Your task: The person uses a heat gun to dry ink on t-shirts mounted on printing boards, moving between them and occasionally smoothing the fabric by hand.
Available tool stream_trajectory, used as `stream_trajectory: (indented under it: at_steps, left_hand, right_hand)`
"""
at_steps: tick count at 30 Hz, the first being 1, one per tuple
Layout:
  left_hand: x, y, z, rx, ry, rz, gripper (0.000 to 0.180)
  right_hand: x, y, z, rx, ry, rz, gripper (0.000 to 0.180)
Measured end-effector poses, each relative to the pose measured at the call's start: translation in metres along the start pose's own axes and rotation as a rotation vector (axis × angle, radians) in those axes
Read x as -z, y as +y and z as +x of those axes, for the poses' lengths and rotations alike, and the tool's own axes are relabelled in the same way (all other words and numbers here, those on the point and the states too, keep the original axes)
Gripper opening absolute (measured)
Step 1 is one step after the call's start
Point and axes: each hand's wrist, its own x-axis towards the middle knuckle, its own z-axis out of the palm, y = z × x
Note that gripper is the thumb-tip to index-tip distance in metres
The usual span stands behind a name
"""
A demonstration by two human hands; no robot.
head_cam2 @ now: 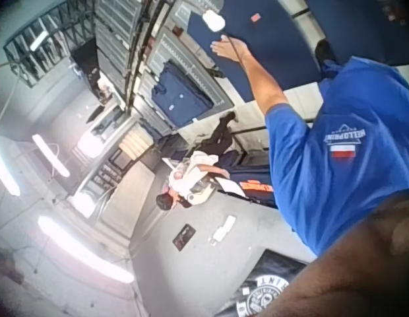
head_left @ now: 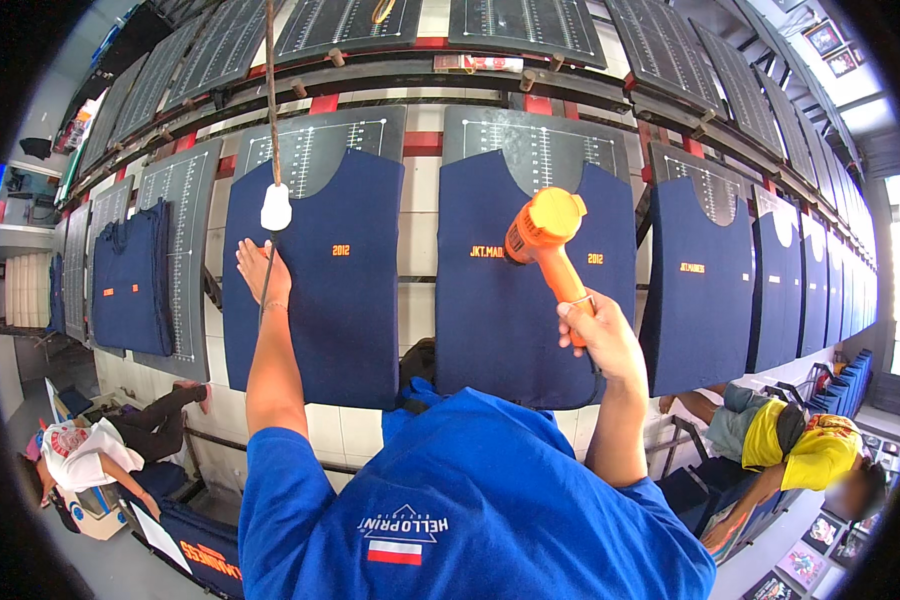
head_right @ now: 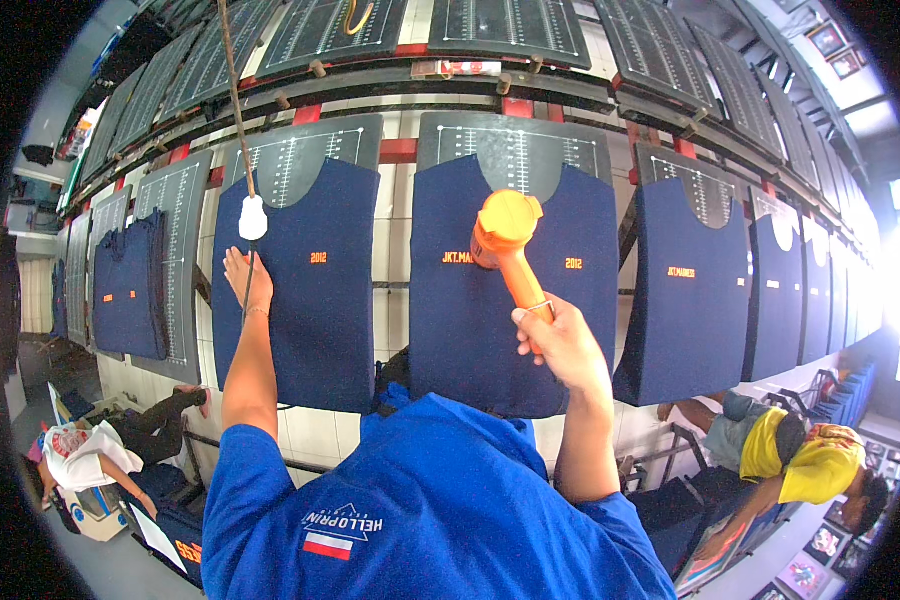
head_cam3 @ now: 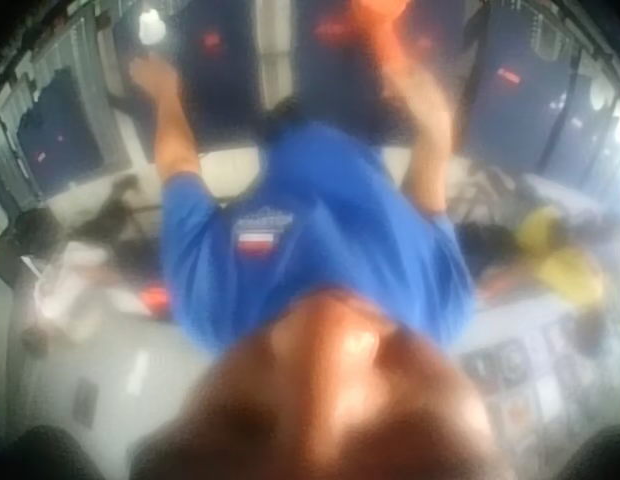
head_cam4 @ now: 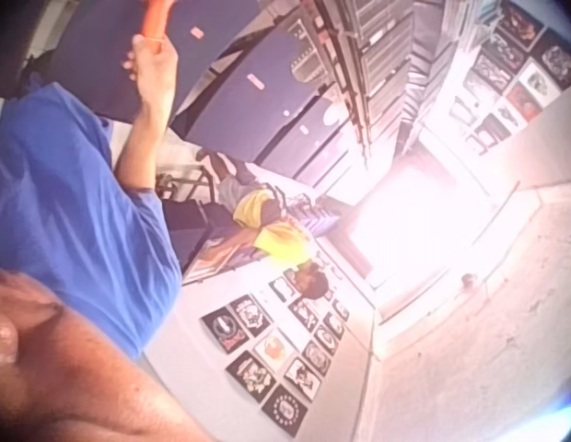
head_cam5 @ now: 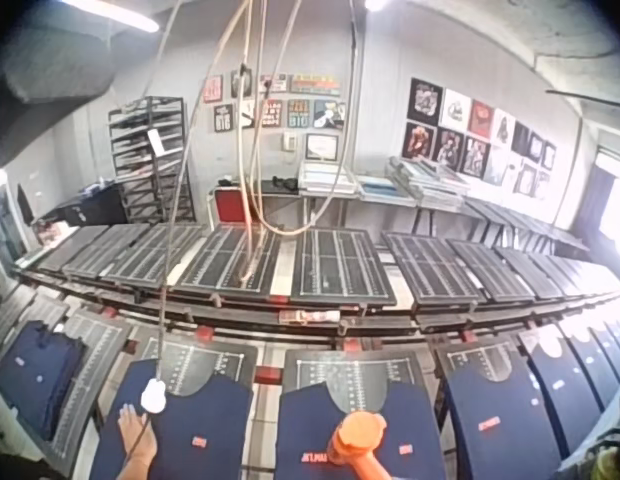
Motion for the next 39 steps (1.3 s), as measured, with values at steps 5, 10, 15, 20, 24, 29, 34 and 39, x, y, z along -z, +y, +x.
stream_trajectory:
  at_steps: [5,10,15,20,24,29,34,39]
  left_hand:
    - [0.000,0.002,-0.004,0.031,0.047,-0.038,0.058]
    - [0.003,0.007,-0.008,0.177,0.071,-0.020,0.059]
    - [0.002,0.006,-0.009,0.162,0.076,-0.018,0.058]
    - [0.002,0.007,-0.011,0.147,0.067,-0.044,0.057]
    - [0.008,0.012,-0.014,0.124,0.058,-0.076,0.056]
    - [0.010,0.014,-0.021,0.083,0.077,-0.079,0.052]
    - [0.014,0.023,-0.031,0.045,0.060,-0.075,0.049]
    - [0.014,0.030,-0.044,-0.015,0.115,-0.095,0.047]
  right_hand:
    - [0.002,0.004,-0.001,0.005,0.025,0.015,0.022]
    - [-0.002,0.005,-0.002,0.036,0.058,-0.001,0.023]
    - [0.003,0.006,-0.002,0.016,0.055,0.032,0.023]
    - [0.002,0.007,-0.004,0.017,0.062,0.004,0.023]
    - [0.002,0.007,-0.005,0.011,0.056,0.025,0.023]
    - [0.000,0.009,-0.008,0.032,0.083,0.021,0.023]
    - [0.006,0.009,-0.010,0.014,0.045,0.051,0.024]
    - [0.001,0.008,-0.007,0.028,0.043,0.040,0.026]
